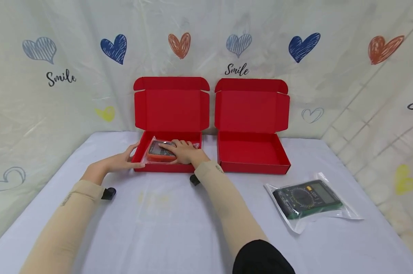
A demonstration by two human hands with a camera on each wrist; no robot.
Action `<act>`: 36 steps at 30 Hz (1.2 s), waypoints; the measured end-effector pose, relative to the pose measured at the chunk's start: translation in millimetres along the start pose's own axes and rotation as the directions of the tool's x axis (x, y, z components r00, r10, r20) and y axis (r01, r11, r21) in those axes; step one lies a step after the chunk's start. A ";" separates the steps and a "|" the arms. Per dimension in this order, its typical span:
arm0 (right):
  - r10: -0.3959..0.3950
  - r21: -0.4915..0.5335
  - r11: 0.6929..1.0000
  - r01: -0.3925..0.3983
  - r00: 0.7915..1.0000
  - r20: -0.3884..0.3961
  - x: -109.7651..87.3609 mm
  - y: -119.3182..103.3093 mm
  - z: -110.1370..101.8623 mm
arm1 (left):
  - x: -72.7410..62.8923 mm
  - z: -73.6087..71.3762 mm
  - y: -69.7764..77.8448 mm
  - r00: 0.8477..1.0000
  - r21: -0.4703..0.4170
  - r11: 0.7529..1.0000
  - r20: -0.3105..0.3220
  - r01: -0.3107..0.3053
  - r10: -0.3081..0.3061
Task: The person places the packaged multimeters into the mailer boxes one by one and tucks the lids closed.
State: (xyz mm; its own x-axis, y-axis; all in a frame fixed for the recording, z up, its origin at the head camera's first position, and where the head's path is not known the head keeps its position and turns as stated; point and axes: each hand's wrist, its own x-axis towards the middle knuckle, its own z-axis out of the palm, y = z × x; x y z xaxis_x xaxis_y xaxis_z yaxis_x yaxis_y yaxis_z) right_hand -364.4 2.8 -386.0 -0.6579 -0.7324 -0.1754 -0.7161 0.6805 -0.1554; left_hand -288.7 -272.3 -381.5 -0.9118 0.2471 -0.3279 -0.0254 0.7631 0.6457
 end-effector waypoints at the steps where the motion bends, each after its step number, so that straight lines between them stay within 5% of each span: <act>1: 0.001 0.000 1.000 -0.001 1.000 -0.001 -1.4 -0.8 0.4 | -0.5 0.8 -0.2 1.000 0.000 1.000 0.004 0.000 0.000; 11: 0.006 -0.003 1.000 -0.006 1.000 -0.004 -6.9 -5.2 3.9 | -4.0 0.1 -2.5 0.997 -0.010 0.999 0.070 -0.039 0.040; 16: 0.002 0.011 1.000 -0.002 1.000 -0.012 -6.1 -7.6 4.0 | 10.3 -6.0 -24.3 0.992 0.042 0.996 0.107 -0.076 0.071; 20: 0.016 0.039 0.999 -0.016 1.000 0.001 -7.7 -5.8 1.6 | 4.0 -7.9 -14.0 0.991 0.061 0.997 0.126 -0.053 0.045; 24: 0.017 0.113 0.993 -0.017 1.000 -0.003 -12.0 -1.0 -3.8 | -9.3 -8.6 3.8 0.997 0.085 0.996 0.081 -0.013 0.006; 29: 0.010 0.204 0.979 0.005 0.997 -0.075 -20.4 6.1 -13.5 | -14.5 -11.8 7.8 0.998 0.125 0.991 -0.039 -0.042 0.047; 36: 0.055 0.280 0.960 0.024 0.961 -0.271 -34.7 12.3 -23.4 | -8.9 -20.6 8.2 0.969 0.075 0.993 -0.224 -0.086 0.101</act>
State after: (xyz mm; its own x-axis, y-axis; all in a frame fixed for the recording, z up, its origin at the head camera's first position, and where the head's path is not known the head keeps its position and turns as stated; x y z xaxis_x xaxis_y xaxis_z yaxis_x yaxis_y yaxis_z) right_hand -355.9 36.1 -359.0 -0.7347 -0.6728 0.0864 -0.6379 0.6419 -0.4255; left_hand -289.2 -280.5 -359.1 -0.9783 0.1823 -0.0980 0.0837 0.7815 0.6182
